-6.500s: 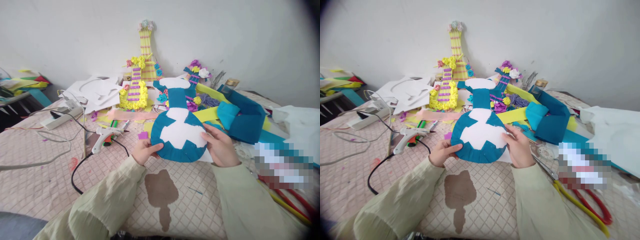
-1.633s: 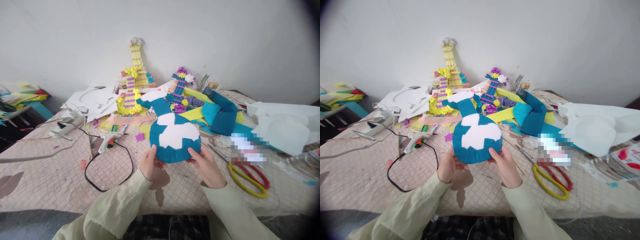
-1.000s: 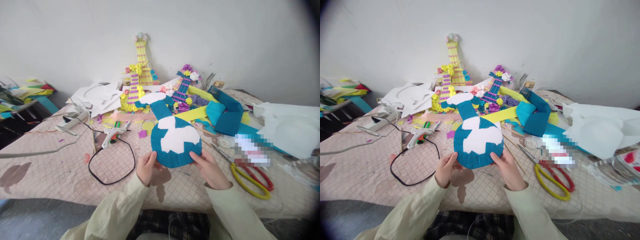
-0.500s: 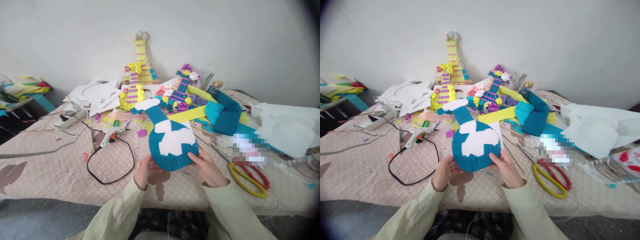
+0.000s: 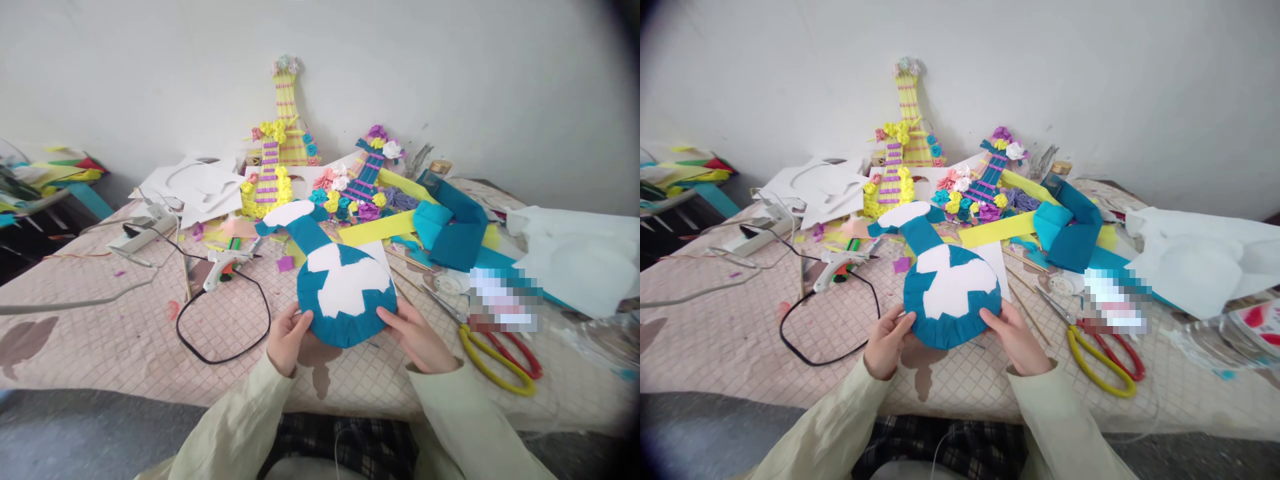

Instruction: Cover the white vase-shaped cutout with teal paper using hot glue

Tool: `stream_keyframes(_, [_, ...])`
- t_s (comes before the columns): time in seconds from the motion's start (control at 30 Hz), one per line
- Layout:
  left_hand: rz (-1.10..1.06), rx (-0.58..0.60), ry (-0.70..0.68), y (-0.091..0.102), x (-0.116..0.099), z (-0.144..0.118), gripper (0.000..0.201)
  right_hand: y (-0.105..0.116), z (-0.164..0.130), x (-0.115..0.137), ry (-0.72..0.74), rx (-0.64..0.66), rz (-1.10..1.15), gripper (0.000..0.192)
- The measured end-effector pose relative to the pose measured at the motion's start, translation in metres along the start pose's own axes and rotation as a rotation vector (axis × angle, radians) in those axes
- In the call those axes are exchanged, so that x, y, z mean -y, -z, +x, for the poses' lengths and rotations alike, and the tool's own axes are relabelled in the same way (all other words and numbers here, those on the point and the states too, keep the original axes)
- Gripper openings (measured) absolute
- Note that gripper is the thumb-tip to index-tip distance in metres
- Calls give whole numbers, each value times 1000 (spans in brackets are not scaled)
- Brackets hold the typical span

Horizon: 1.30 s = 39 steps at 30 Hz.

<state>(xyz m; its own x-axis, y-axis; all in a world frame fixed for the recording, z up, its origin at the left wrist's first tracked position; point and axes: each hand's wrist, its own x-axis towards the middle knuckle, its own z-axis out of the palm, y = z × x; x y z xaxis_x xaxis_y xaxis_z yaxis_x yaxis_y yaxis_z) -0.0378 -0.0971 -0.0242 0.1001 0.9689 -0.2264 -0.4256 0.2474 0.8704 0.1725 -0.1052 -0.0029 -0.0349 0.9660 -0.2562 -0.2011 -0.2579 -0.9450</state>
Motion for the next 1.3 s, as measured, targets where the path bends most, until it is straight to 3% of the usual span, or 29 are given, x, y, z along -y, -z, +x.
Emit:
stream_keyframes(0.33, [31,11,23,-6,-4,-4,53,2,-4,-1,11,-10,-24,53])
stream_keyframes(0.83, [-67,-19,236,-4,-4,-5,51,3,-6,-5,17,-19,1,48])
stream_keyframes(1.1, [-125,38,222,-3,-7,-8,42,3,-7,0,-26,-33,49,40])
stream_keyframes(1.3, [-25,59,149,-3,-2,-9,44,4,-7,-1,-33,-39,76,38])
